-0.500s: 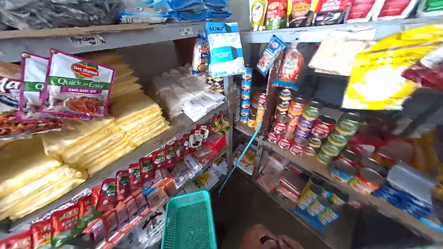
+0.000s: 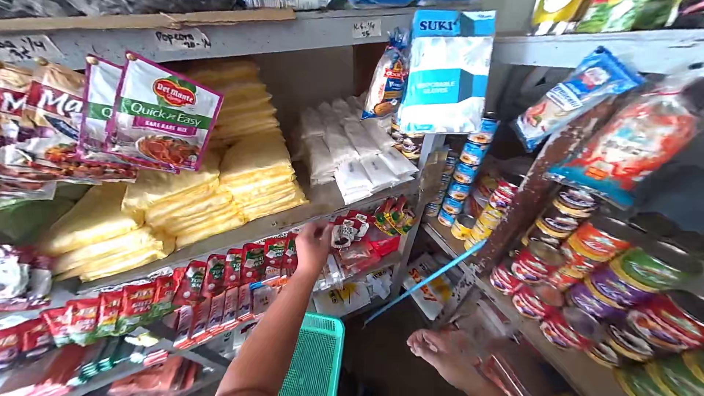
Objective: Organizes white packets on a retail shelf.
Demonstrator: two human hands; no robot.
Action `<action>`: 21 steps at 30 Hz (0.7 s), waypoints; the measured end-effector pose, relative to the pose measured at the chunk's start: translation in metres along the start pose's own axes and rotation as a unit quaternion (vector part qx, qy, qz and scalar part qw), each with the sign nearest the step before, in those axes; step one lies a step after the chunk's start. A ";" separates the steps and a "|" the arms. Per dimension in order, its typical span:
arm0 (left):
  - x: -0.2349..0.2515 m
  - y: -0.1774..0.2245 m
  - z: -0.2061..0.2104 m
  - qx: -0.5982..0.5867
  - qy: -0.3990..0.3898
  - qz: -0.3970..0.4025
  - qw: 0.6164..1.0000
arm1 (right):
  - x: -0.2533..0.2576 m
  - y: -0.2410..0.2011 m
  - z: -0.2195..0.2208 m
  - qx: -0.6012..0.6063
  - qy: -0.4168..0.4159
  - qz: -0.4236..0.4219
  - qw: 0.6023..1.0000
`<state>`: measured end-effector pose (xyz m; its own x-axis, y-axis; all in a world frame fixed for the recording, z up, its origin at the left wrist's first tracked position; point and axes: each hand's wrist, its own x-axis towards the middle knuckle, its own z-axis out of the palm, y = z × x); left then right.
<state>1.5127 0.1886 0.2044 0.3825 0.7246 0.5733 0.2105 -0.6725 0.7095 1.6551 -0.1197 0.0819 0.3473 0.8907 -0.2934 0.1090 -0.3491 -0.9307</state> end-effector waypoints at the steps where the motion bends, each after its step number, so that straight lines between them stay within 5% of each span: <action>1: 0.030 0.005 0.005 0.005 0.027 0.021 0.999 | 0.006 -0.008 -0.007 -0.024 -0.017 -0.003 1.000; 10: 0.242 0.020 0.087 0.140 -0.010 0.006 0.990 | 0.036 -0.037 -0.095 -0.085 -0.008 -0.023 0.996; 14: 0.296 0.016 0.109 0.173 0.040 -0.009 0.984 | 0.052 -0.055 -0.130 -0.047 0.028 -0.036 0.998; 21: 0.351 0.003 0.124 0.247 0.060 -0.075 0.964 | 0.107 -0.059 -0.186 -0.053 -0.024 -0.110 0.992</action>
<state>1.7590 0.4219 0.3568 0.2148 0.8115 0.5434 0.6696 -0.5274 0.5229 1.8591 -0.0577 0.1459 0.2598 0.9606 -0.0985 0.2750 -0.1714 -0.9460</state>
